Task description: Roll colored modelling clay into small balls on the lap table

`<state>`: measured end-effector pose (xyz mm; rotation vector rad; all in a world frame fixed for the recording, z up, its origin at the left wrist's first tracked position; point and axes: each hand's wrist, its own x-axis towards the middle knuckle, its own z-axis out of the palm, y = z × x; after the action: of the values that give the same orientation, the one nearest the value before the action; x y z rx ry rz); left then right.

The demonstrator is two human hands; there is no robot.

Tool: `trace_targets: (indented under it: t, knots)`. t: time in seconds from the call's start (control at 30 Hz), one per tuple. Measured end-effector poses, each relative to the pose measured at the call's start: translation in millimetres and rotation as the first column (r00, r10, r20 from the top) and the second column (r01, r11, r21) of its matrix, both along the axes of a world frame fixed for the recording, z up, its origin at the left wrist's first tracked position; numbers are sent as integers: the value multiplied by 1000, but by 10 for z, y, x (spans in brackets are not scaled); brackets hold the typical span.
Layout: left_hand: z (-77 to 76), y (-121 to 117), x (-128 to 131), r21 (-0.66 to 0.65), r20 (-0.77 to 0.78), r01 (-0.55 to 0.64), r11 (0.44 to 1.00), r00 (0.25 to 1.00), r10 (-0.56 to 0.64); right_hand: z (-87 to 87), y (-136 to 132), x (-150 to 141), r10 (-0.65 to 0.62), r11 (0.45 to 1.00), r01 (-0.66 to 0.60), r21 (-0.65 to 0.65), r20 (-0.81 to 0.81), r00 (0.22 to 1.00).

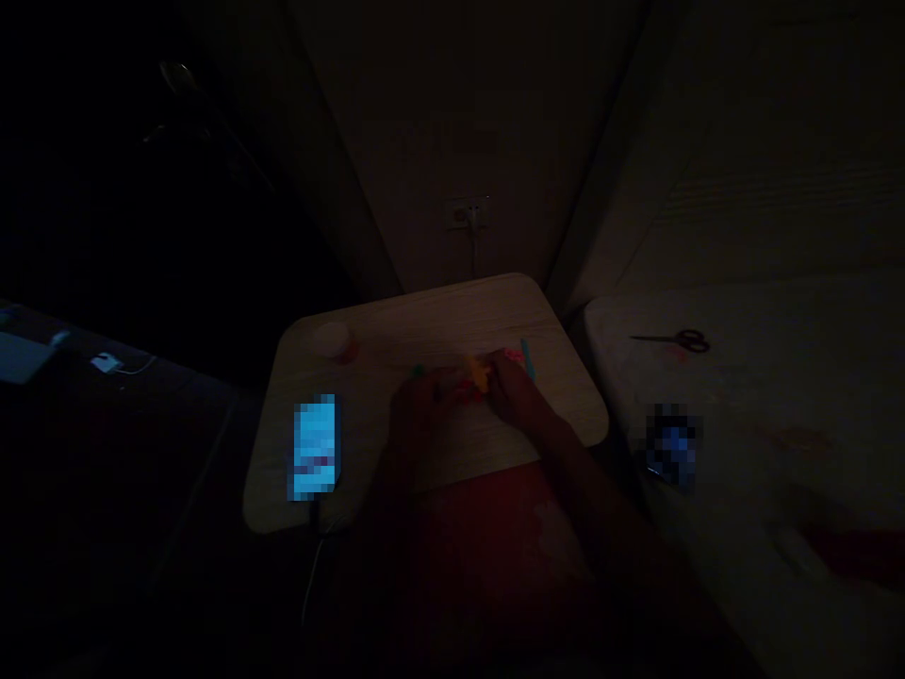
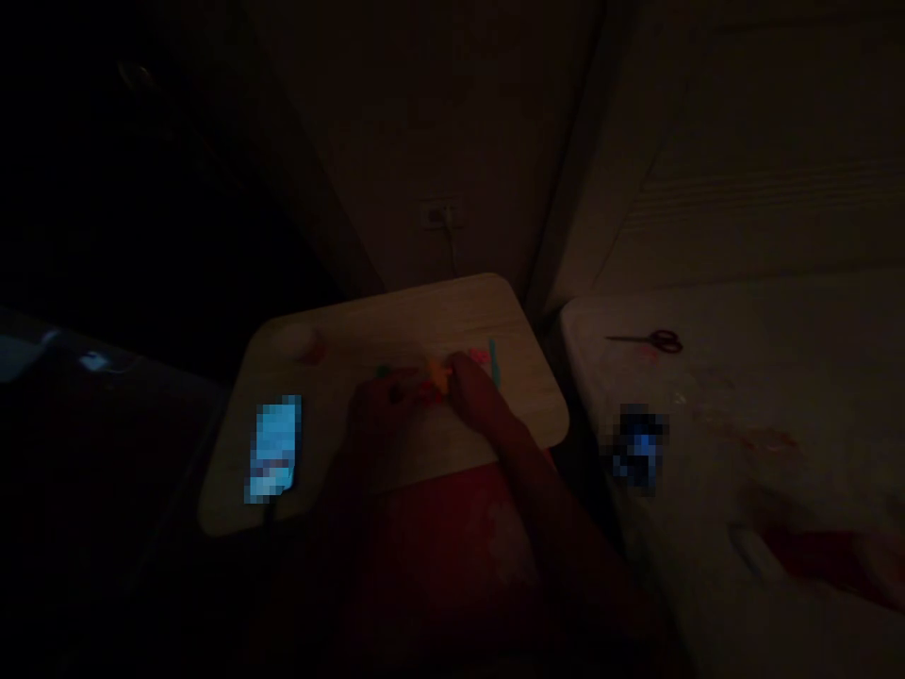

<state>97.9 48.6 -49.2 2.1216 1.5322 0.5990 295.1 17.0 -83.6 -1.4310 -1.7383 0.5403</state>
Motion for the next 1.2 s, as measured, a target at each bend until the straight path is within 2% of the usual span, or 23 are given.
trace_targets:
  t: [0.2, 0.43, 0.53, 0.6, 0.7, 0.77, 0.9, 1.1, 1.2]
  knots:
    - [13, 2, 52, -101, -10, 57, 993, 998, -58, -41, 14, 5, 59, 998, -58, -17, 35, 998]
    - [5, -7, -3, -59, 45, 27, 998, 999, -25, 14, 26, 82, 87, 996, -87, -3, 174, 981]
    - [8, -3, -20, -53, 45, 26, 998, 999, -24, 74, -15, 118, 39, 999, -31, -39, 220, 975]
    - [3, -3, -14, -41, 46, 31, 999, 999, -29, 121, -56, 116, -60, 996, 73, -52, 225, 973]
    - [-10, -6, 4, -27, 51, 52, 998, 997, -50, 167, -88, 64, -181, 978, 193, -79, 143, 973]
    - [-16, -10, 9, -28, 61, 75, 997, 995, -74, 160, -73, 21, -144, 982, 149, -112, 52, 988]
    - [-6, -26, -7, -46, 70, 98, 994, 993, -94, 80, 2, -8, 16, 991, -39, -132, -168, 986]
    - [25, -42, -3, -70, 78, 76, 995, 994, -70, 28, 31, 19, -98, 980, 53, -192, -235, 967]
    - [38, -40, 12, -81, 104, 71, 994, 993, -62, 28, 28, 19, -103, 978, 47, -202, -276, 956]
